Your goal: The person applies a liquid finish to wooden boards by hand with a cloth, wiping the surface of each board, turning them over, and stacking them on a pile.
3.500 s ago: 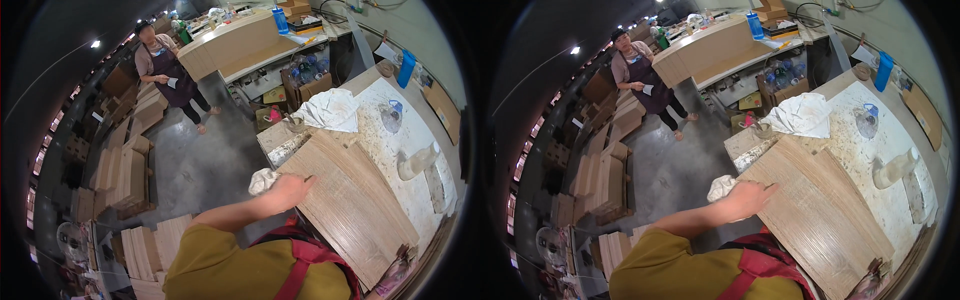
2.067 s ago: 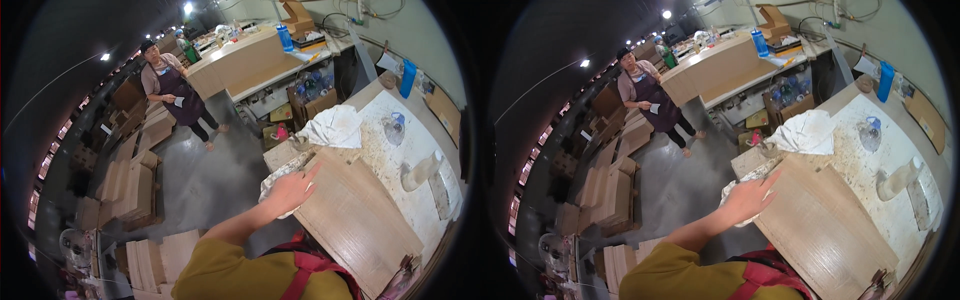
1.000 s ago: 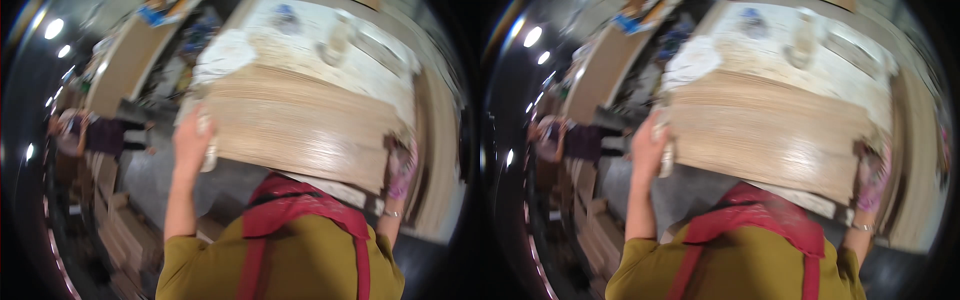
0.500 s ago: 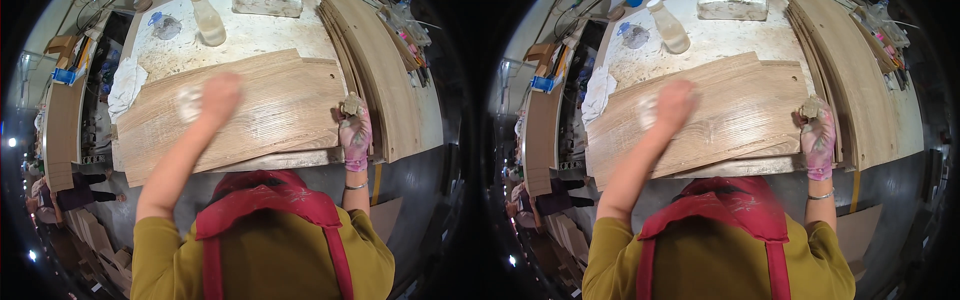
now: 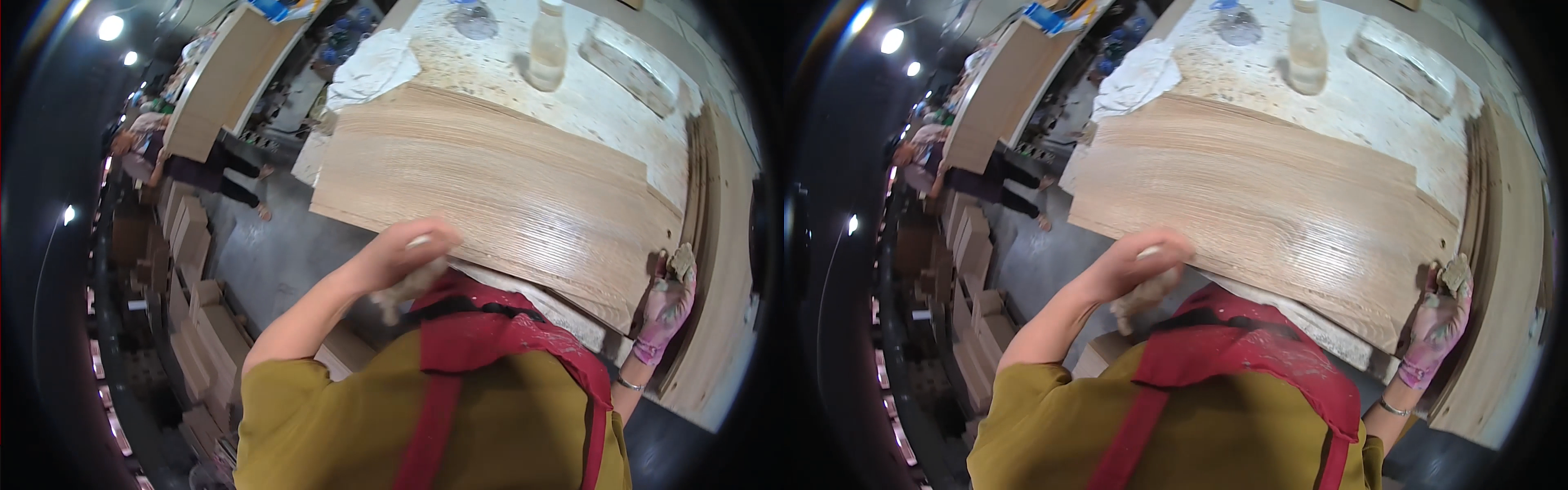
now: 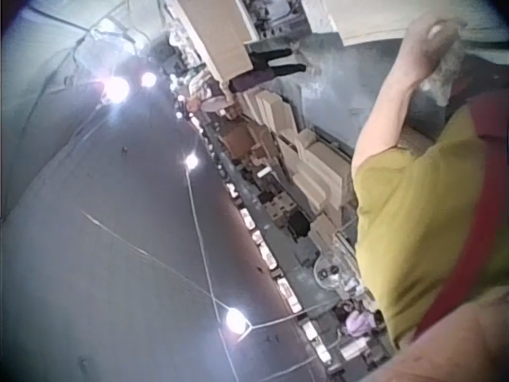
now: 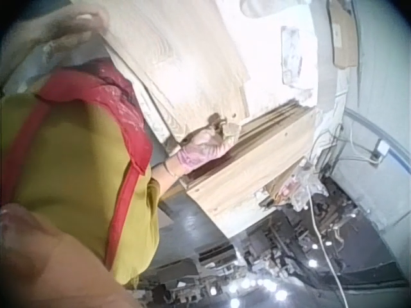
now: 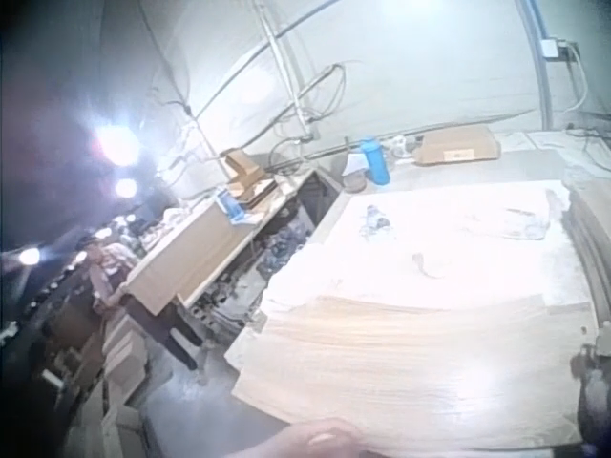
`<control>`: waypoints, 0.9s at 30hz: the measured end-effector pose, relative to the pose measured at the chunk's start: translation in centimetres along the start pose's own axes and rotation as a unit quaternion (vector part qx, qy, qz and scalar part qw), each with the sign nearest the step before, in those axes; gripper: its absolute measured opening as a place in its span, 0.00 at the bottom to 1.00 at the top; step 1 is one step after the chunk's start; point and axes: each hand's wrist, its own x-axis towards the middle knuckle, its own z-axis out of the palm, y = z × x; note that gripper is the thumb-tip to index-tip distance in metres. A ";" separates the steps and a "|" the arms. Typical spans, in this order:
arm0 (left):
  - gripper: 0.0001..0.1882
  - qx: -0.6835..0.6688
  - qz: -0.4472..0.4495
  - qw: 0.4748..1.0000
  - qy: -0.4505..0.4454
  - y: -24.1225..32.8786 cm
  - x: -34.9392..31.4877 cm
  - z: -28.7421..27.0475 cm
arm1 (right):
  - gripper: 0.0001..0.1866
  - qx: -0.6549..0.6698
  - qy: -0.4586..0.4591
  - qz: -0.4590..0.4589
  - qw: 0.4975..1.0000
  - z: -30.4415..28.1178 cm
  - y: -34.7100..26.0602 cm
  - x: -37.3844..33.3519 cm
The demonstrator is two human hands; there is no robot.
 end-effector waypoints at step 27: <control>0.23 -0.412 -0.160 0.880 0.173 -12.0 -3.0 6.2 | 0.19 -0.196 0.006 -0.009 0.981 -0.6 2.8 2.6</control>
